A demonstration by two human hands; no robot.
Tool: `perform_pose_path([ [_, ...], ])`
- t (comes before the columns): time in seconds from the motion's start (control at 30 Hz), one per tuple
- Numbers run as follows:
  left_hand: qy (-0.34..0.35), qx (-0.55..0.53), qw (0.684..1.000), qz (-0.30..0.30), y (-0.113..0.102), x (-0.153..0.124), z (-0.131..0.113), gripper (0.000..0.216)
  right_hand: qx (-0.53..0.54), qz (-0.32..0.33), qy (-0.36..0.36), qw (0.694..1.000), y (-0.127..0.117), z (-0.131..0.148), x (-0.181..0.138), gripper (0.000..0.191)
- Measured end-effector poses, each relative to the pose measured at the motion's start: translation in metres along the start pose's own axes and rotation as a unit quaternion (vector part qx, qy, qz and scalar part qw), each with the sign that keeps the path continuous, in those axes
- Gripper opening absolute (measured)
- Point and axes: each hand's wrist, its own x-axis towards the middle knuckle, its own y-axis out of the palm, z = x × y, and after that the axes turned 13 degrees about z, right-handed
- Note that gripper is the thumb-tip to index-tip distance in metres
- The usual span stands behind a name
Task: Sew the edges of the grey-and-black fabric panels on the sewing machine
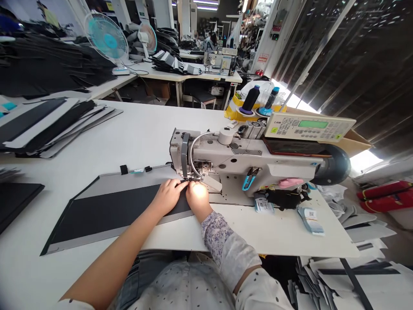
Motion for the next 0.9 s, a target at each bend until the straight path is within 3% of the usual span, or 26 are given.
perform_pose_path([
  [0.23, 0.009, -0.004, 1.0, 0.029, -0.004, 0.01, 0.007, 0.034, -0.023, 0.009, -0.053, 0.998, 0.001, -0.001, -0.006, 0.023],
  [0.53, 0.032, -0.031, 0.999, 0.027, -0.004, 0.009, 0.003, 0.035, 0.067, 0.016, -0.099, 0.993, -0.01, 0.001, -0.022, 0.023],
  [0.6, 0.027, -0.033, 0.999, 0.03, -0.003, 0.008, 0.002, 0.04, 0.077, 0.031, -0.14, 0.987, -0.015, -0.012, -0.039, 0.037],
  [0.7, 0.027, -0.032, 0.999, 0.029, -0.003, 0.007, 0.002, 0.044, 0.027, 0.053, -0.168, 0.984, -0.019, -0.029, -0.062, 0.078],
  [0.9, 0.008, -0.034, 0.999, -0.007, 0.002, 0.013, 0.004, 0.028, -0.008, 0.076, -0.184, 0.98, -0.011, -0.019, -0.057, 0.088],
])
